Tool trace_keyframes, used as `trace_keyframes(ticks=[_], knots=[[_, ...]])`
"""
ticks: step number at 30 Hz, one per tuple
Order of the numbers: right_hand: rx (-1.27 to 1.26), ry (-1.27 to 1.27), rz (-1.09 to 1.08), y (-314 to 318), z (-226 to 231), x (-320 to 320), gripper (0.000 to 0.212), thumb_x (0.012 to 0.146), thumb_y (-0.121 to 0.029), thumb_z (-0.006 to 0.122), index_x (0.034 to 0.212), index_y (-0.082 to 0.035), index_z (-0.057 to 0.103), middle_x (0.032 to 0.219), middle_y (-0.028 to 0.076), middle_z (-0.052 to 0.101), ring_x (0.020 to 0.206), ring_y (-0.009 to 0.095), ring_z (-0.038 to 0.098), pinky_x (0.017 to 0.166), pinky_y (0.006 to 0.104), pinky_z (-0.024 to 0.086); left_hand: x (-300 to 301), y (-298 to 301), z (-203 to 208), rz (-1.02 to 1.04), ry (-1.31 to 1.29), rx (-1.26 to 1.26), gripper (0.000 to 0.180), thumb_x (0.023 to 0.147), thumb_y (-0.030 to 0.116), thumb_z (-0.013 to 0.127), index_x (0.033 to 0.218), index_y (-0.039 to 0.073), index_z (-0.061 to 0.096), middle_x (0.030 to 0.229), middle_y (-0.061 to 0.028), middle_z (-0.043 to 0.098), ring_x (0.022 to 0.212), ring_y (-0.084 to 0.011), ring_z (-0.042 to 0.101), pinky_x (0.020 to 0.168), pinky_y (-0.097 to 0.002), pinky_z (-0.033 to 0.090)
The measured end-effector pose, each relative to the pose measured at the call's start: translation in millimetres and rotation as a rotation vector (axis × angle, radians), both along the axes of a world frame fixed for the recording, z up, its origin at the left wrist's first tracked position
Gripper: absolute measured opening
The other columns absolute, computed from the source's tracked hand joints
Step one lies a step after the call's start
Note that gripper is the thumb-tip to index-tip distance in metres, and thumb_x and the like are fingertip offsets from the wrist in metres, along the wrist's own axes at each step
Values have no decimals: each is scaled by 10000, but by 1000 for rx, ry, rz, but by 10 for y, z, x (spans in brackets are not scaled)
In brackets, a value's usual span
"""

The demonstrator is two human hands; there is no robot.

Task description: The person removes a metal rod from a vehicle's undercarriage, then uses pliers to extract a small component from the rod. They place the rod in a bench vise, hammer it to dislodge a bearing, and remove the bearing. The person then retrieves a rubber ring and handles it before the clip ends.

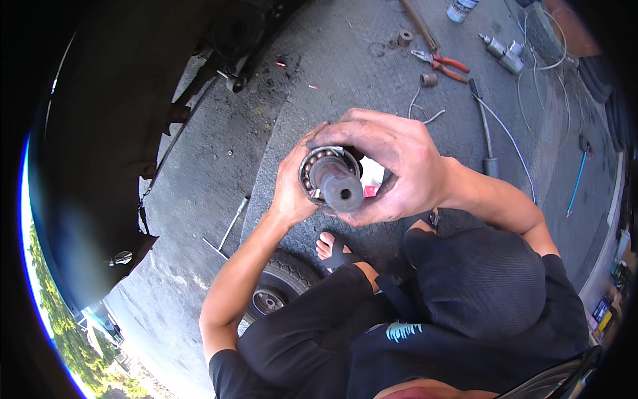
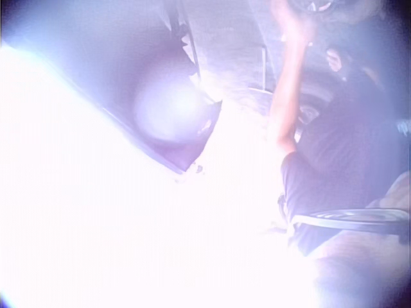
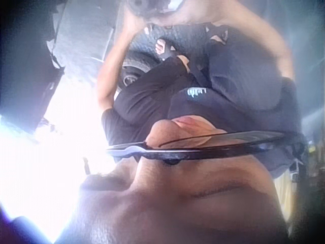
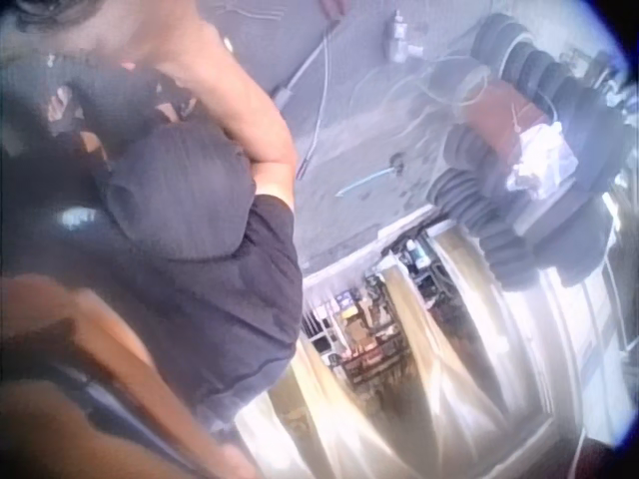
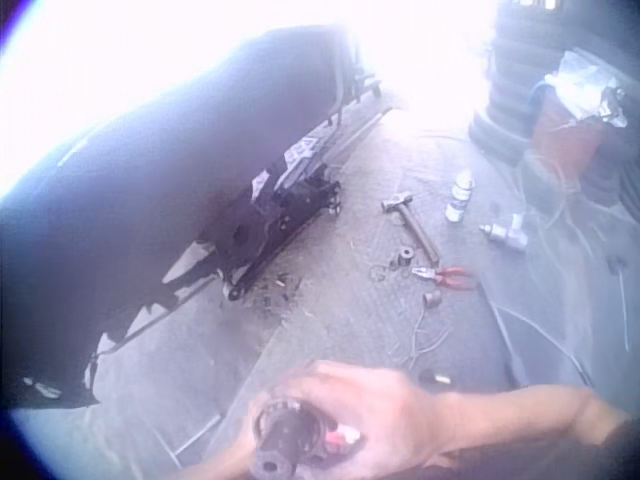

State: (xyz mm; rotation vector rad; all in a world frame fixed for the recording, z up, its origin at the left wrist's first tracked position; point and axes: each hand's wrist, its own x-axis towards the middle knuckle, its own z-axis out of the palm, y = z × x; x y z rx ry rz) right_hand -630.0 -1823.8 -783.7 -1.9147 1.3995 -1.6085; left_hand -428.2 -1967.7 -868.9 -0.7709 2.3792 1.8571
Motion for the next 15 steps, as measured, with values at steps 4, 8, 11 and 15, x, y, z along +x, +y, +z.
trace_keyframes(ticks=[4,8,11,15], knots=[[30,61,-11,-77,262,15,719,617,-158,945,1240,66,664,1041,189,730,853,318,736,748,376,600,-6,-22,25,57,144,-2,662,739,173,914,1333,54,647,1340,-155,674,1238,-307,666,1053,-421,543],[62,87,-32,-138,342,29,661,625,-174,948,1184,58,681,1011,173,732,856,314,741,740,370,598,-64,180,313,170,367,38,406,782,59,868,1164,51,730,1097,-61,769,1016,-198,744,903,-355,593],[91,89,-82,-176,335,62,624,629,-203,956,1137,54,701,967,166,734,827,300,741,724,369,593,-147,266,545,195,486,107,251,789,27,858,1001,53,727,980,-21,754,906,-129,704,828,-320,580],[33,148,-155,-237,344,128,593,612,-236,966,1072,49,724,929,164,737,782,305,729,704,384,587,-254,229,704,218,438,95,236,790,13,841,983,42,707,943,-5,736,873,-116,684,797,-307,573]])
